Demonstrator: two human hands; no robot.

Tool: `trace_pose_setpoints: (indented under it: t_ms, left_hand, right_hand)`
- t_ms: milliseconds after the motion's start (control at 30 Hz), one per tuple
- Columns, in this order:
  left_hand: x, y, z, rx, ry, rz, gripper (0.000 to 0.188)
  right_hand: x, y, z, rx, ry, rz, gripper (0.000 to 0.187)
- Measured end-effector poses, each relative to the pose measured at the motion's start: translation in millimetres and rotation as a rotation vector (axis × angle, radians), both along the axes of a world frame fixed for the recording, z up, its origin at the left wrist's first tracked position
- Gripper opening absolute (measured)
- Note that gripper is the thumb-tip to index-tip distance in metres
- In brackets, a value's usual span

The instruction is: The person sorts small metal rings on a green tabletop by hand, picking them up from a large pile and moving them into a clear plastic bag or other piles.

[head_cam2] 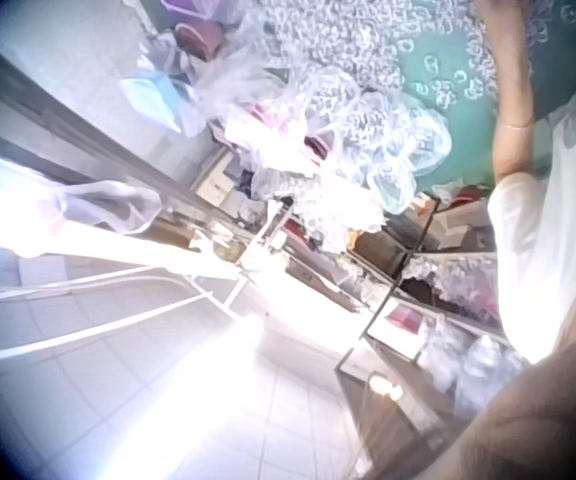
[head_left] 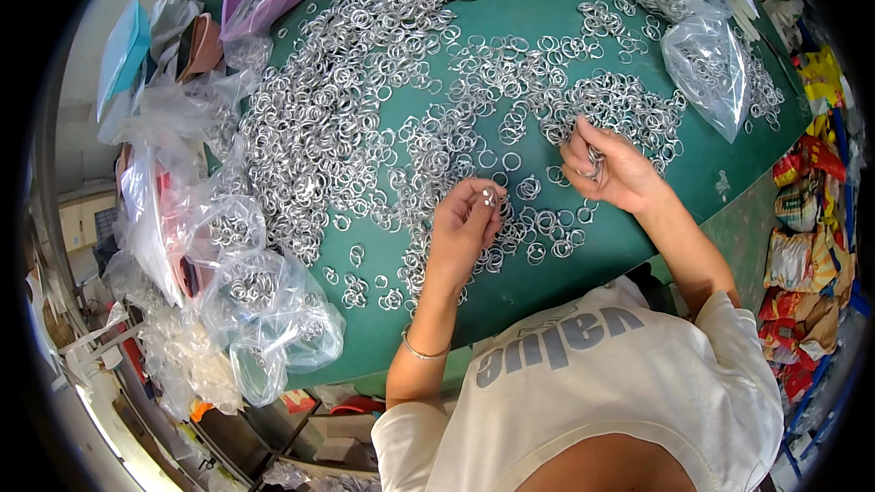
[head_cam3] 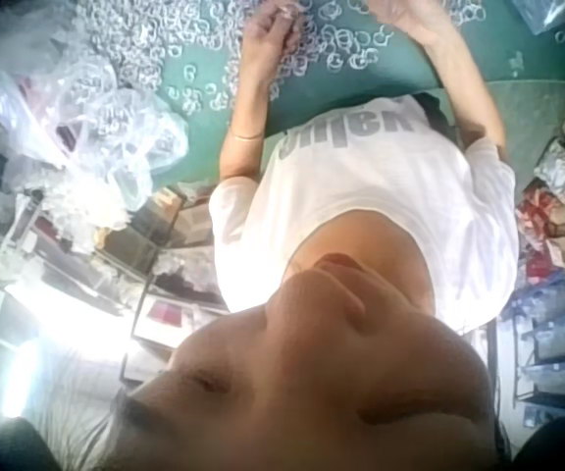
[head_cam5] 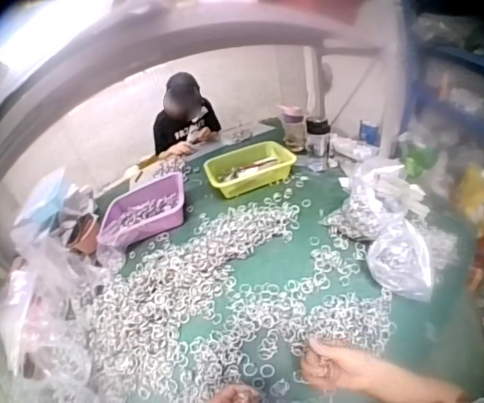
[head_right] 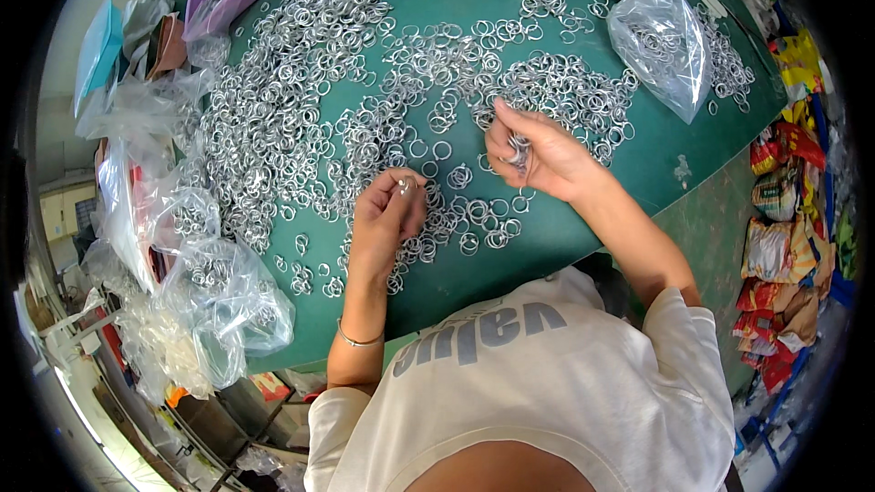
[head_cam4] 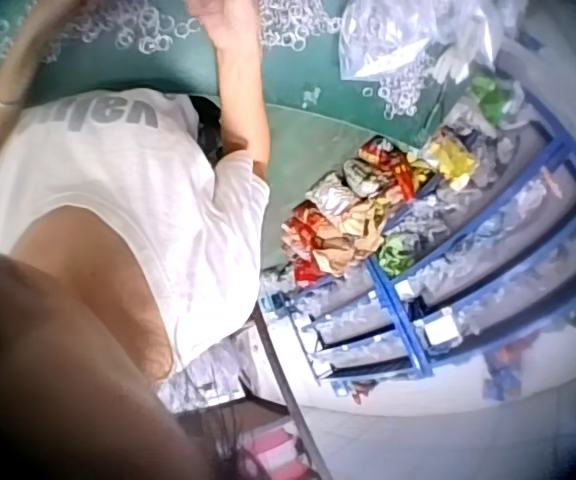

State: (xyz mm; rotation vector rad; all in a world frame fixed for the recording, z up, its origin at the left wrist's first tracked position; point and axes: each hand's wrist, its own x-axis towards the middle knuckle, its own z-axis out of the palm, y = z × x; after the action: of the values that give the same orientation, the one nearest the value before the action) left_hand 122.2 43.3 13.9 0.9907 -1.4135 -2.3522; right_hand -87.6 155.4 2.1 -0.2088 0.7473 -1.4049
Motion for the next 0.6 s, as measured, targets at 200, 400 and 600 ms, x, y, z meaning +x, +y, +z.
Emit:
trace_pose_setpoints:
  t_ms: [200, 400, 600]
  left_hand:
    - [3.6, 6.7, -11.2, -0.538, -0.211, 0.031, 0.011]
    - [-2.2, 12.2, -6.1, -0.876, -0.305, 0.079, 0.012]
    - [13.2, 2.5, -8.9, -0.554, -0.273, 0.186, 0.01]
  right_hand:
    - [7.6, 0.1, 21.7, 0.154, 0.185, -0.011, 0.052]
    - [22.7, -8.2, 16.1, 0.056, 0.86, 0.112, 0.022]
    - [57.2, -30.5, 0.7, -0.183, 1.997, 0.184, 0.014]
